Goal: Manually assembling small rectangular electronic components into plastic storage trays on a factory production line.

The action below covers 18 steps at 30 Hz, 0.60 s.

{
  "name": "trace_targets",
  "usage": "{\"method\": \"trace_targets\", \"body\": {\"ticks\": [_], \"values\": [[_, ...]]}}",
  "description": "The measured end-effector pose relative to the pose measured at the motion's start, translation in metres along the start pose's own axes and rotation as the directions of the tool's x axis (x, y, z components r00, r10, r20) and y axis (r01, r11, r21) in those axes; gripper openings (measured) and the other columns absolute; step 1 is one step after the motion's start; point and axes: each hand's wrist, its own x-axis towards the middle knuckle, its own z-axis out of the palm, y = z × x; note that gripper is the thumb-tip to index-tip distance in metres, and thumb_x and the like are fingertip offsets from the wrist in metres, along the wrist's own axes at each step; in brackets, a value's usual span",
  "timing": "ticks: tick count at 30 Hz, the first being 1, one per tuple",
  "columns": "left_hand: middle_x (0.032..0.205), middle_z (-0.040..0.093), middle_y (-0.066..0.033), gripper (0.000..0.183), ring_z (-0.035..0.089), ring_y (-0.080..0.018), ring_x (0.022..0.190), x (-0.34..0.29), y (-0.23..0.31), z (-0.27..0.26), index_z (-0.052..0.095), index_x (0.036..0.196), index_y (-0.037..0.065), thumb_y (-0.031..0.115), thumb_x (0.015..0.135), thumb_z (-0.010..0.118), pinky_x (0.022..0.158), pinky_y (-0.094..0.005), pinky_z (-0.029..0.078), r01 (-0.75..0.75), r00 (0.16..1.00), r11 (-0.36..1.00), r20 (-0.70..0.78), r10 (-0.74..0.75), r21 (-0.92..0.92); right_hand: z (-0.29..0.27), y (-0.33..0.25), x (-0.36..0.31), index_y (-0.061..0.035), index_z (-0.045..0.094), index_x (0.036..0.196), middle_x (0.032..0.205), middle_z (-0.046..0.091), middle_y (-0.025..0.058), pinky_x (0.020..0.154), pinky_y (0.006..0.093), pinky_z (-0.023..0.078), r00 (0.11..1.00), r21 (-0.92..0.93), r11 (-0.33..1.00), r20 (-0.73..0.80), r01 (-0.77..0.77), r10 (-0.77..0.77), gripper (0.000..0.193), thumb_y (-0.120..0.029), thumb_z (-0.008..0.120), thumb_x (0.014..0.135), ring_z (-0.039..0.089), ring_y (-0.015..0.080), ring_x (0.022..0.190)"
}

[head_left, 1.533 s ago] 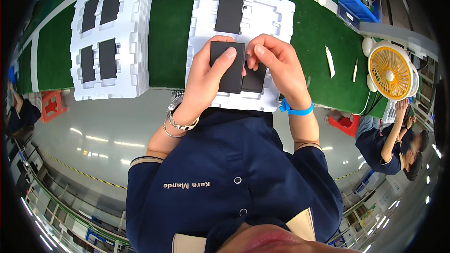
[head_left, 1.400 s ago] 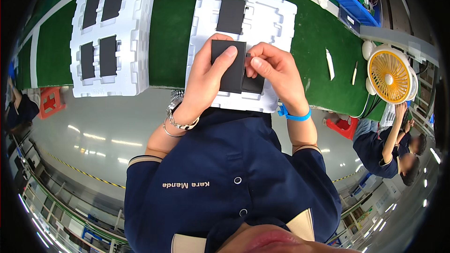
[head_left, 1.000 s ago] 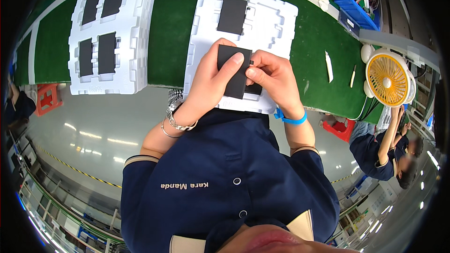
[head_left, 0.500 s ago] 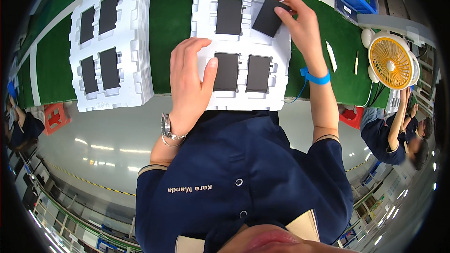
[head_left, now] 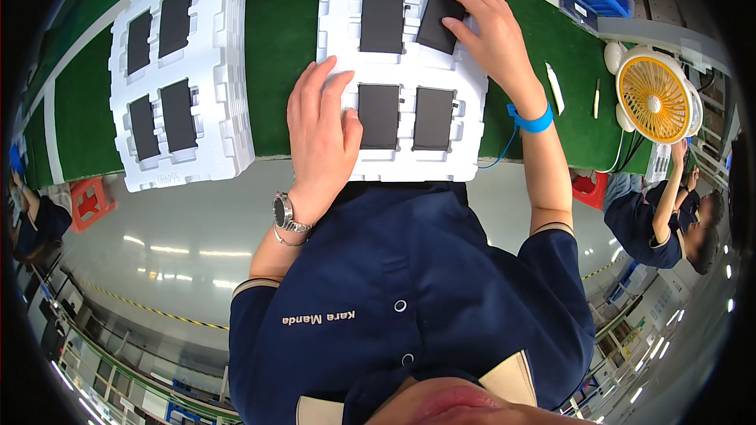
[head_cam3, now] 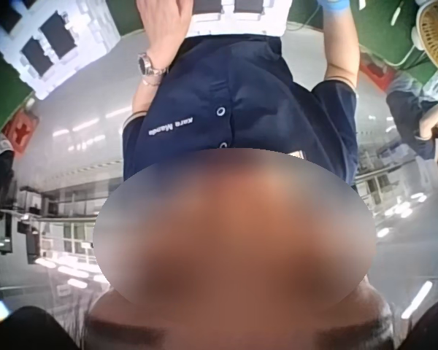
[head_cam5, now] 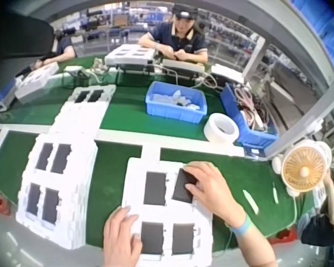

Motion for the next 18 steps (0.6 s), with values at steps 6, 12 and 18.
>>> {"method": "trace_targets", "body": {"ticks": [6, 12, 18], "values": [[0.139, 0.045, -0.0129, 0.044, 0.042, -0.0365, 0.129, 0.0, -0.002, 0.001, 0.054, 0.124, 0.005, 0.001, 0.081, 0.058, 0.105, -0.0481, 0.035, 0.001, 1.0, 1.0, -0.01, -0.001, -0.023, 0.004, 0.01, 0.021, -0.0093, 0.065, 0.111, 0.128, 0.06, 0.0055, 0.103, 0.0376, 0.042, 0.988, 0.236, 0.97, 0.152, -0.055, 0.019, 0.026, -0.01, 0.066, 0.085, 0.052, 0.0282, 0.12], [0.137, 0.047, -0.0132, 0.045, 0.044, -0.0361, 0.128, 0.001, -0.003, 0.001, 0.053, 0.125, 0.004, 0.001, 0.08, 0.058, 0.105, -0.0474, 0.037, -0.014, 1.0, 1.0, -0.025, 0.013, -0.021, 0.007, -0.009, 0.003, -0.0092, 0.064, 0.111, 0.132, 0.055, 0.0105, 0.102, 0.0419, 0.041, 1.0, -0.035, 0.999, 0.001, 0.017, -0.017, 0.034, -0.008, 0.073, 0.078, 0.049, 0.0322, 0.122], [0.136, 0.05, -0.0168, 0.059, 0.044, -0.0369, 0.128, -0.004, -0.009, 0.004, 0.041, 0.136, -0.002, -0.009, 0.078, 0.048, 0.106, -0.0456, 0.036, 0.045, 0.992, 0.979, -0.109, -0.068, -0.198, -0.007, -0.089, -0.021, -0.0032, 0.056, 0.117, 0.127, 0.053, 0.0154, 0.101, 0.0459, 0.041, 0.969, 0.198, 0.976, 0.206, 0.094, -0.136, 0.056, -0.014, 0.081, 0.067, 0.05, 0.0373, 0.119]]}}
